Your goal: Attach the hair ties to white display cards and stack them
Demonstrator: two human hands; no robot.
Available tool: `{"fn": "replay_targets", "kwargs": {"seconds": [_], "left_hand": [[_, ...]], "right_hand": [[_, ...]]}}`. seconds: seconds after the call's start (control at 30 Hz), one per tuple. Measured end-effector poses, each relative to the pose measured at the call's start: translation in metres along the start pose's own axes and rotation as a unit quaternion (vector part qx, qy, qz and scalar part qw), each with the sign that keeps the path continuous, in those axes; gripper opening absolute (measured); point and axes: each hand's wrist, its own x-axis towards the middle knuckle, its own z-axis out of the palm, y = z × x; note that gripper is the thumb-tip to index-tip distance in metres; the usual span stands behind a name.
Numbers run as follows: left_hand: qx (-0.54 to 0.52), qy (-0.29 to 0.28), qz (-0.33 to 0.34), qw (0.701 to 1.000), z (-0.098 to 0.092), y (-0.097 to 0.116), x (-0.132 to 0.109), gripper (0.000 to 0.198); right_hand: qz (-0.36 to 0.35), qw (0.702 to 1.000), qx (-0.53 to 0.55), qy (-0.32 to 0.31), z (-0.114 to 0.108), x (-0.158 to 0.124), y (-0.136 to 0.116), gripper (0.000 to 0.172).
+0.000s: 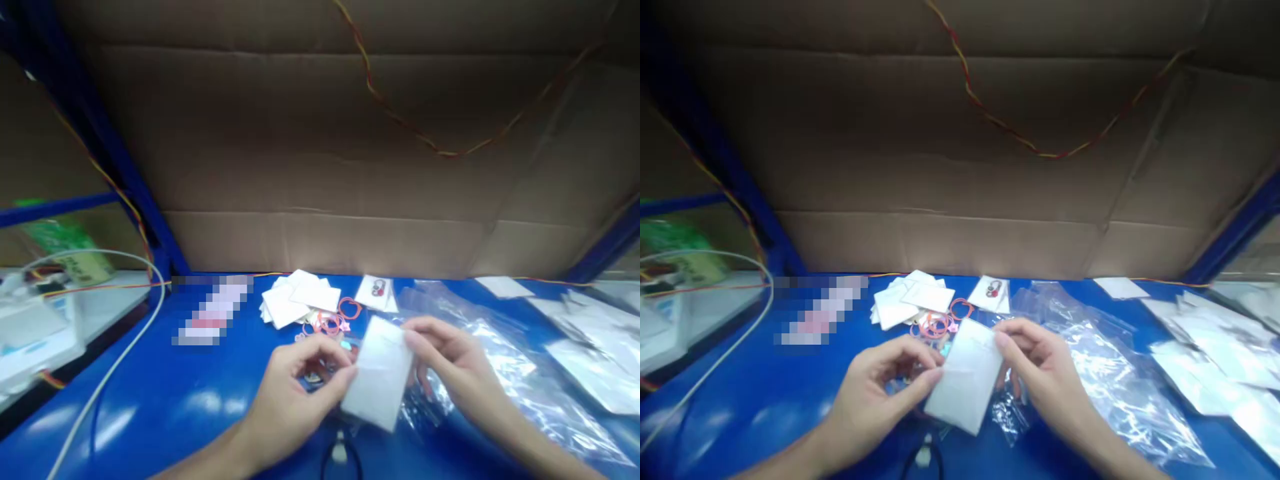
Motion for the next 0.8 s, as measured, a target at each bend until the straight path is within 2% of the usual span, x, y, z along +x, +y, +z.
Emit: {"fn": "replay_targets", "kwargs": {"seconds": [0.43,0.67,0.8], "left_hand": [[-0.008,0.021,-0.012,1.000,-0.0001,-0.0005,0.0027,0.015],[0.031,-0.024,-0.023,0.999,0.0003,-0.0034,0.0032,0.014],[0.045,-0.063,-0.011,0.997,0.0002,-0.0084,0.0037,0.012]], "right_hand": [[0.011,1.000,0.007,0.001,-0.0003,0.0007,0.0001,0.036],[0.035,0.998,-0.036,-0.040,0.0001,-0.0007,-0.0026,0.043],[0.040,0.996,-0.033,-0.068,0.0001,-0.0018,-0.0024,0.039]]}}
